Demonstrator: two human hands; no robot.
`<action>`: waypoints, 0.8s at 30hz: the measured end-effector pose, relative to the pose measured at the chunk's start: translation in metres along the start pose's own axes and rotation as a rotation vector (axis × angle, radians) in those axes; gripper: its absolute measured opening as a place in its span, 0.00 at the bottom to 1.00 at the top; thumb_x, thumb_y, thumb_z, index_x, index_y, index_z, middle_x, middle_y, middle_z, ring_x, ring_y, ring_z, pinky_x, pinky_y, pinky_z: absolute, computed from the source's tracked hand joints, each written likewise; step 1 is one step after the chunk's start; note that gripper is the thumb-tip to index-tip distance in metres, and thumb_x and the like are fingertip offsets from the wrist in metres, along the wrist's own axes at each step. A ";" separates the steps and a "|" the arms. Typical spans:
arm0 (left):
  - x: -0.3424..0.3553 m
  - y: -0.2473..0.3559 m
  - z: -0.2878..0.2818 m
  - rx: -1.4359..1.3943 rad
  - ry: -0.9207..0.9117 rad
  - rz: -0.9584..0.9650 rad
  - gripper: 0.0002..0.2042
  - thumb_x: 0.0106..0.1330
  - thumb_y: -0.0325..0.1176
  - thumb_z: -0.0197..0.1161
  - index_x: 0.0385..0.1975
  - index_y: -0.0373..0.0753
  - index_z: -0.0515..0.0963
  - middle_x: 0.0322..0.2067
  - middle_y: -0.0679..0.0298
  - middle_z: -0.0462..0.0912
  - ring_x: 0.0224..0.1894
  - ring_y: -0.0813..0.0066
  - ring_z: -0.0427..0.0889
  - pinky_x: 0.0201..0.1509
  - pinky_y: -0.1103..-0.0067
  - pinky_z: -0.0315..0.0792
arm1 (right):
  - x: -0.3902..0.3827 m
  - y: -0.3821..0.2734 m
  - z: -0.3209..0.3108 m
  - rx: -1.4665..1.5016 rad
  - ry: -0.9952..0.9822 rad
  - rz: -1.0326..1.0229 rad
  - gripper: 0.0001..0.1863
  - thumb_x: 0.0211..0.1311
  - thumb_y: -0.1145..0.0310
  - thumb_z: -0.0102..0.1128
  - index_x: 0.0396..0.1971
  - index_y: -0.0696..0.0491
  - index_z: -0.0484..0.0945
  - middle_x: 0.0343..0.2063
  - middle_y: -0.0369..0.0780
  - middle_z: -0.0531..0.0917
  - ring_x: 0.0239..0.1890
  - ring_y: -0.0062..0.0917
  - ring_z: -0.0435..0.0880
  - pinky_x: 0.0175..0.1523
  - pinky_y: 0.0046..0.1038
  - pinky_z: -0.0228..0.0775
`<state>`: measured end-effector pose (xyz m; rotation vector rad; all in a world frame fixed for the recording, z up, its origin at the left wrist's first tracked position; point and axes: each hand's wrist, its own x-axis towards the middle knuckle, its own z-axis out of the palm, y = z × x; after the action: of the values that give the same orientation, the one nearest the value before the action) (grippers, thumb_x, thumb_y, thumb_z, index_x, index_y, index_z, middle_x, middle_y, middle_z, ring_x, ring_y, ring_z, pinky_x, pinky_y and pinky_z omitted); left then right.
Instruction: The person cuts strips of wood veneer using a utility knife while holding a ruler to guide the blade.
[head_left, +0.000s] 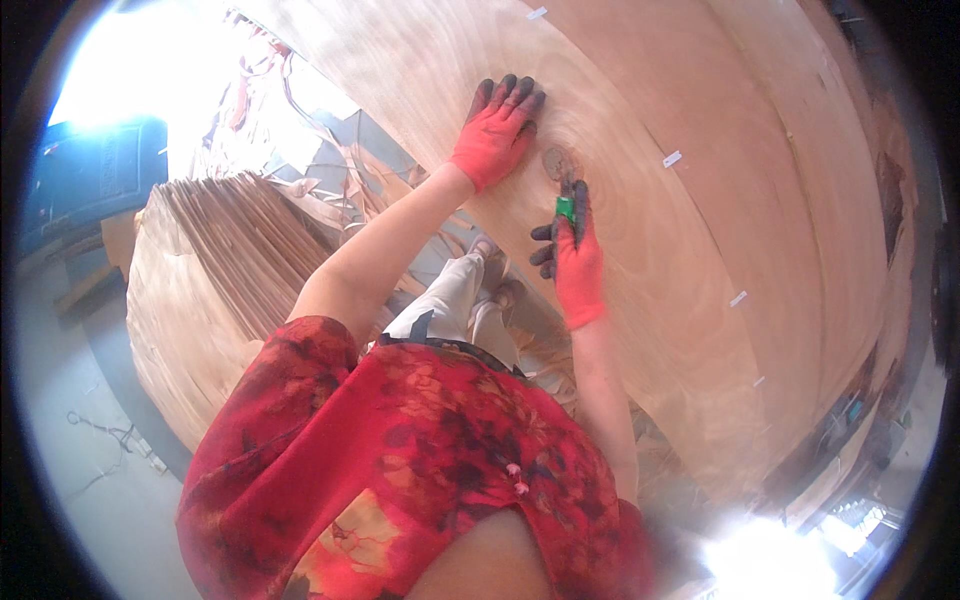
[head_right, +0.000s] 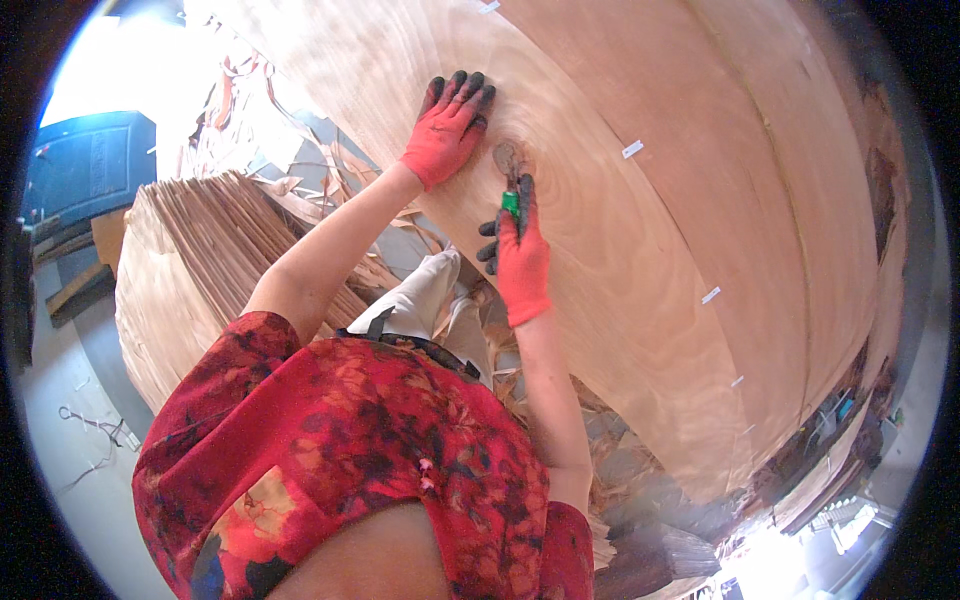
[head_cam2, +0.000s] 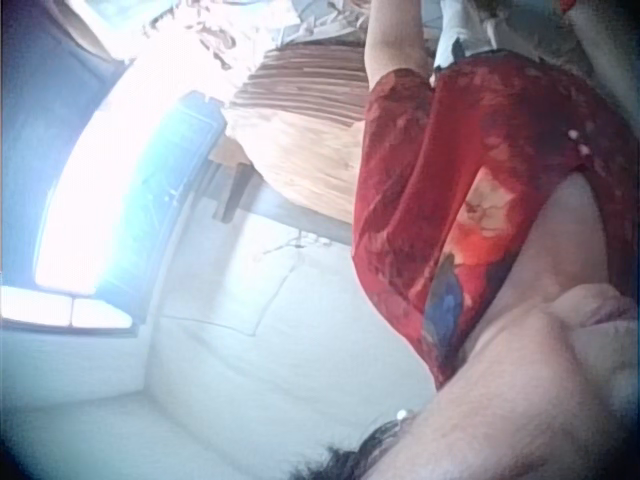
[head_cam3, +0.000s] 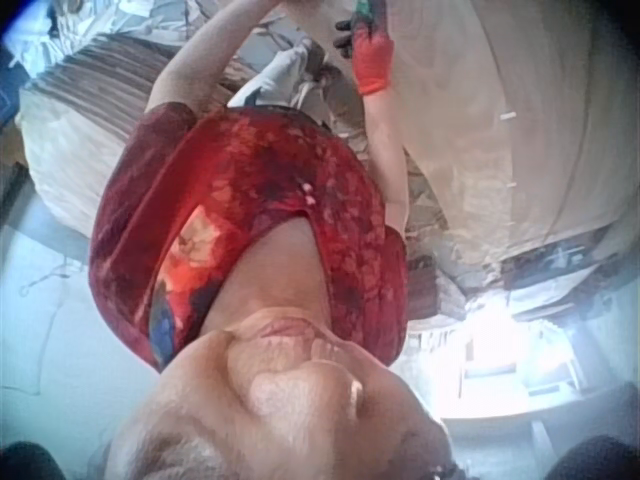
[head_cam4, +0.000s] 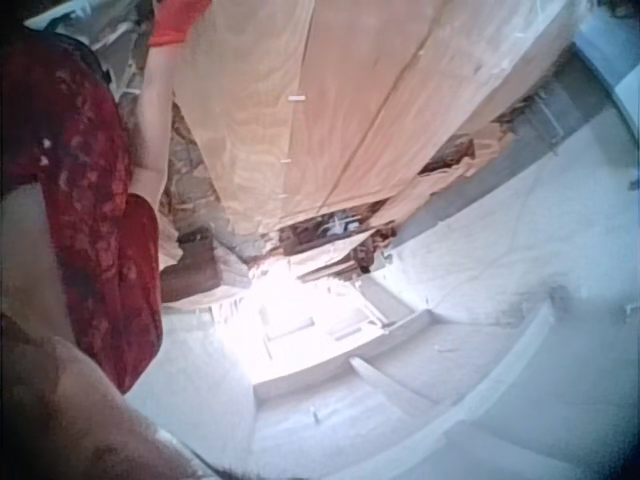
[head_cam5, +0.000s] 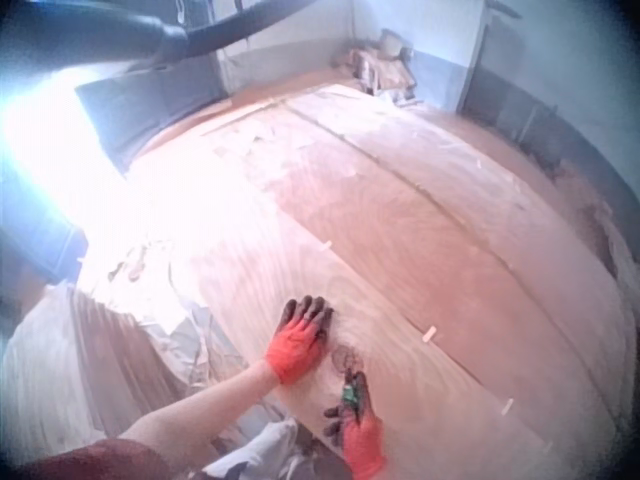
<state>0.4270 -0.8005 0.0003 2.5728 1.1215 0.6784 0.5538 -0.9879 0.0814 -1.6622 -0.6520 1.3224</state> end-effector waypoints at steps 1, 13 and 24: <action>0.000 -0.004 -0.003 -0.046 0.028 -0.007 0.26 0.69 0.35 0.55 0.68 0.42 0.66 0.69 0.53 0.66 0.73 0.50 0.59 0.78 0.54 0.46 | 0.009 0.000 0.009 -0.066 -0.004 -0.001 0.30 0.78 0.61 0.49 0.75 0.41 0.55 0.27 0.40 0.85 0.19 0.21 0.82 0.22 0.26 0.72; 0.002 -0.019 0.005 -0.320 0.108 -0.106 0.27 0.66 0.25 0.54 0.68 0.38 0.64 0.64 0.45 0.70 0.70 0.48 0.64 0.77 0.58 0.50 | 0.100 0.019 0.073 -0.532 0.188 -0.513 0.31 0.73 0.67 0.46 0.74 0.48 0.55 0.40 0.54 0.85 0.40 0.52 0.85 0.43 0.47 0.78; 0.002 -0.019 0.008 -0.194 0.079 -0.052 0.26 0.67 0.29 0.56 0.67 0.38 0.66 0.65 0.50 0.71 0.71 0.50 0.64 0.77 0.57 0.50 | 0.064 0.007 0.059 -0.764 -0.024 -0.072 0.31 0.73 0.65 0.46 0.74 0.44 0.54 0.44 0.57 0.82 0.43 0.55 0.82 0.48 0.50 0.74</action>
<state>0.4205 -0.7864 -0.0138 2.3653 1.0848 0.8393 0.5160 -0.9203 0.0425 -2.1833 -1.3333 1.1003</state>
